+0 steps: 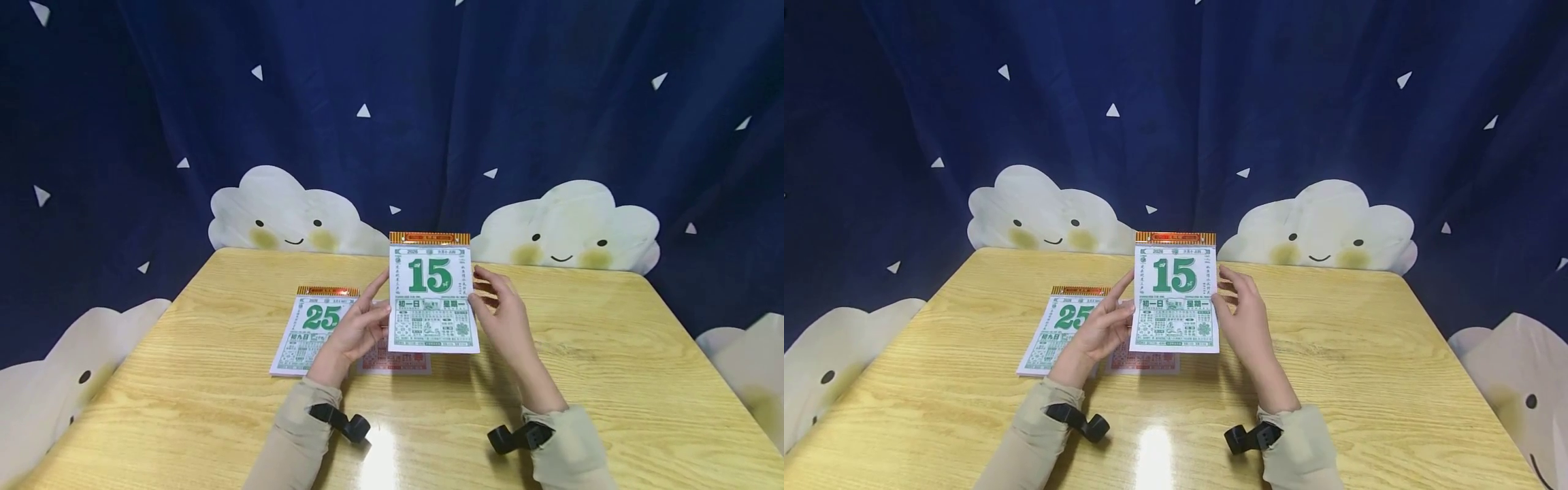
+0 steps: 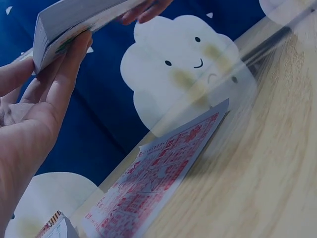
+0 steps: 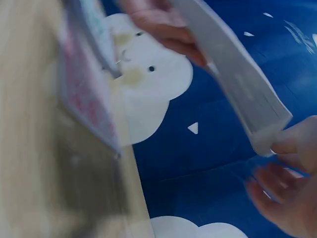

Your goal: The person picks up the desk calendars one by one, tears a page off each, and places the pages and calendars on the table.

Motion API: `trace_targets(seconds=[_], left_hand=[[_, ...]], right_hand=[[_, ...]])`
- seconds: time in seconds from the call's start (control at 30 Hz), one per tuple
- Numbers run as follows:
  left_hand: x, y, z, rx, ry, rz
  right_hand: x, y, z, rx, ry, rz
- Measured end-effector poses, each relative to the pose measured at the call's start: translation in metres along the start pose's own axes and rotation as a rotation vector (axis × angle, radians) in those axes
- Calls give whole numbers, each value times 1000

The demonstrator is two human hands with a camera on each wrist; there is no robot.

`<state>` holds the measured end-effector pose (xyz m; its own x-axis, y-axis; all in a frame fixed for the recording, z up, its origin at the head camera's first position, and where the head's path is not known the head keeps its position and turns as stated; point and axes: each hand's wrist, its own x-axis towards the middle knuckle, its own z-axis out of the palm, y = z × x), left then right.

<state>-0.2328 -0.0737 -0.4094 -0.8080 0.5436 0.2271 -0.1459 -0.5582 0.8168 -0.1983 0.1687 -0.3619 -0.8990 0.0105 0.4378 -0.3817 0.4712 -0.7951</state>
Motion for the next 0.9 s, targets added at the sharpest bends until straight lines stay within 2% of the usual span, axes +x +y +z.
trace_targets(seconds=[0.1, 0.13, 0.2, 0.3, 0.4, 0.5, 0.67, 0.9], left_hand=[[0, 1, -2, -6, -20, 3], [0, 1, -2, -7, -21, 2], [0, 0, -3, -14, -19, 0], [-1, -1, -5, -14, -15, 2], [-3, -2, -6, -9, -11, -2], [-3, -3, -6, -4, -8, -4], [-2, -3, -7, -3, -23, 3], [-1, -5, -8, -4, -21, 8]], right_hand=[[-5, -1, 3, -209, 75, -226], [-7, -1, 4, -261, 74, -299], [-10, -3, 5, -320, 20, -446], [-15, -5, 8, -342, -138, -608], [-18, -8, 11, -357, -270, -636], [-20, -9, 13, -398, -321, -610], [-19, -8, 14, -431, -330, -626], [-19, -8, 16, -409, -300, -665]])
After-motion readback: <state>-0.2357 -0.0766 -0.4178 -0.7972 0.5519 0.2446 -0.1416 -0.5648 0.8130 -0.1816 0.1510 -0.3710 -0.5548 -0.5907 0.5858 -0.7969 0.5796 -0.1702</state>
